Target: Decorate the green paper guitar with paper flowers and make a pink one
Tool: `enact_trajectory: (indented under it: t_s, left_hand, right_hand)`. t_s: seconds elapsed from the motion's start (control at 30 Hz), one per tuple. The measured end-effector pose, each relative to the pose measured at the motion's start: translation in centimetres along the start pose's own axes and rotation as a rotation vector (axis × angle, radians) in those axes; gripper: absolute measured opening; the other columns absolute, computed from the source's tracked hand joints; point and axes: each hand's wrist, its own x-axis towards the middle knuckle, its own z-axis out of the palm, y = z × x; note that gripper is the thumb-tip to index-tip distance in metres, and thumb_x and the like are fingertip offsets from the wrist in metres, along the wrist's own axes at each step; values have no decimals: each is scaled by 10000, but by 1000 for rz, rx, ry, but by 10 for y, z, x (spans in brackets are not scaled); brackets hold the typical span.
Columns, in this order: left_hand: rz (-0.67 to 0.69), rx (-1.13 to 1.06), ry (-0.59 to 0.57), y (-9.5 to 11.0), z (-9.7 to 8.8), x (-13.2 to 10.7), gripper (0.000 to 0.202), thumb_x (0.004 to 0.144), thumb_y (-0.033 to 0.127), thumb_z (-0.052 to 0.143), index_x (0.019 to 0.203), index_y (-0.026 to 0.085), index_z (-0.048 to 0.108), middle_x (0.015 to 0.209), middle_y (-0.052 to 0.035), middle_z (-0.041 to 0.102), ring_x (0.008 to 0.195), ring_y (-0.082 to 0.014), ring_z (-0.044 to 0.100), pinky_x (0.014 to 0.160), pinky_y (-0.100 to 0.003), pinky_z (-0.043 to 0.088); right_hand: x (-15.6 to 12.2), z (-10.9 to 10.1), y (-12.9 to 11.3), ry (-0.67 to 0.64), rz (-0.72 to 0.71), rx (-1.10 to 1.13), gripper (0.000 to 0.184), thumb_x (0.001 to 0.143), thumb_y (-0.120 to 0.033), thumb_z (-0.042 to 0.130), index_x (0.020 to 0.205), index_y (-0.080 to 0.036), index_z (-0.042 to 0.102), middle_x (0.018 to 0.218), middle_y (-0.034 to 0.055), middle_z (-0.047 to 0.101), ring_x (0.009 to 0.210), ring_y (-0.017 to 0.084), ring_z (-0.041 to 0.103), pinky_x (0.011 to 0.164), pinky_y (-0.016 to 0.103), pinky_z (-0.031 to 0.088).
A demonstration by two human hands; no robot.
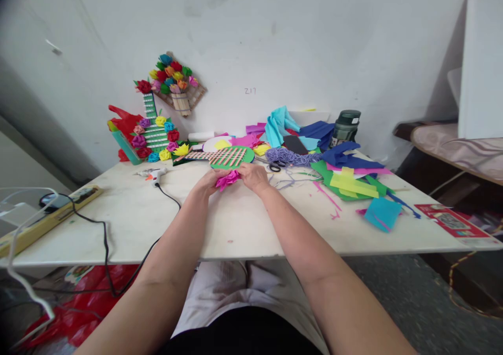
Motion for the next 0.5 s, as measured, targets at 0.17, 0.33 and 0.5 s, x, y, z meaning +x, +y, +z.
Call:
enact_trajectory:
  t_s: [0.17,0.33,0.5]
  left_hand:
    - [14,4,8,2,2,-2,136,610,98,731,520,88,630,489,-24,584,466,-75,486,500,-206,379]
    - [76,65,-7,0,0,0,153,598,155,752,528,87,634,485,-18,572,438,-66,467,447,-197,326]
    - [138,165,-6,0,3,-1,206,584,209,770,524,94,609,462,6,529,422,-51,424,424,-189,285]
  right_hand:
    - [1,5,5,-24,22,70,307,847,-231,434,979,-285,707,925,18,671,793,151,566,574,251,303]
    - [3,5,9,-39,67,122,344,837,-204,435,1036,-308,695,916,12,689,822,157,591,598,245,346]
    - [3,5,13,-60,99,157,335,819,-195,468,1033,-317,696,921,4,703,839,155,604,616,236,379]
